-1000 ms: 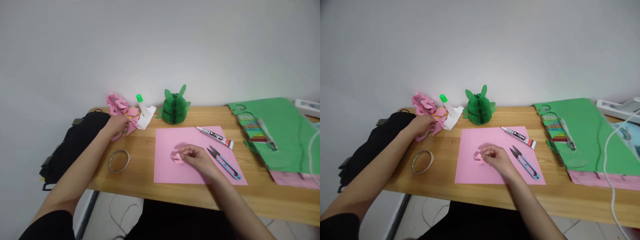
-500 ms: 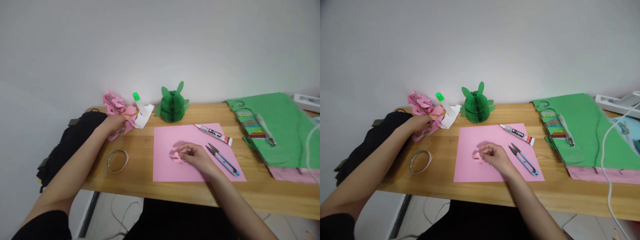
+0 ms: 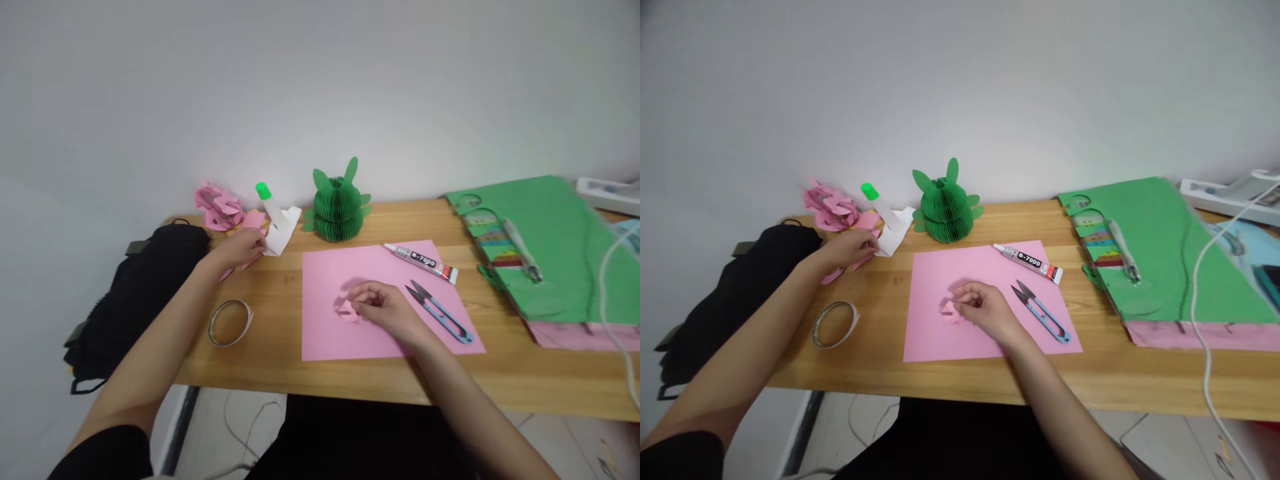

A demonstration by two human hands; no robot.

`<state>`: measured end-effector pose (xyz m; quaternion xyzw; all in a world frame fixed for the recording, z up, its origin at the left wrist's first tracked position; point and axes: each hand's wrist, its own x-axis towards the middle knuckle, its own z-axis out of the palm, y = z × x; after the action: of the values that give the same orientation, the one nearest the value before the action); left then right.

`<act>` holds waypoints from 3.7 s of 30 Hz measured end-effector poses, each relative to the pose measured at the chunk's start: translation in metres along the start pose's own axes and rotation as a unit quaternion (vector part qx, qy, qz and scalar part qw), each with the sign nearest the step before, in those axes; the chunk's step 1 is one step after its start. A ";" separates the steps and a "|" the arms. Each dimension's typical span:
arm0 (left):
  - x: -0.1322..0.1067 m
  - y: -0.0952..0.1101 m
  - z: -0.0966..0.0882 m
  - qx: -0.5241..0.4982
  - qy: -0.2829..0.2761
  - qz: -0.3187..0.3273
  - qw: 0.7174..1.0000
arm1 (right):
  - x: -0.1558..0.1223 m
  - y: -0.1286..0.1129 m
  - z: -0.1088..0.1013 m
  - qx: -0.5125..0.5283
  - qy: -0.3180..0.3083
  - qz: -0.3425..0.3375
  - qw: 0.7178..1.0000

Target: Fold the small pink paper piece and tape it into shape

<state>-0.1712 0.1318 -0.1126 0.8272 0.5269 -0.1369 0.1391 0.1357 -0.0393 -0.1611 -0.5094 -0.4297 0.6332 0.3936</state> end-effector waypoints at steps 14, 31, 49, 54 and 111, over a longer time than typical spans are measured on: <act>0.005 0.011 0.000 0.054 0.017 -0.011 0.998 | 0.000 0.002 0.000 -0.025 -0.002 -0.023 0.999; -0.082 0.013 0.030 -0.186 0.236 -0.135 0.944 | -0.010 -0.002 -0.002 -0.359 0.059 -0.153 0.919; -0.173 0.052 0.111 -0.237 0.279 -0.173 0.914 | -0.061 -0.005 -0.083 -0.644 0.202 -0.010 0.738; -0.176 0.056 0.112 -0.203 0.271 -0.156 0.928 | -0.054 -0.006 -0.074 -0.660 0.204 0.004 0.723; -0.150 0.184 0.037 -0.596 0.107 0.141 0.783 | -0.096 -0.058 0.000 -0.376 0.014 -0.178 0.909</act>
<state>-0.0677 -0.0814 -0.0751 0.6540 0.3922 0.3148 0.5651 0.1555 -0.1108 -0.0763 -0.5433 -0.7139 0.3372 0.2854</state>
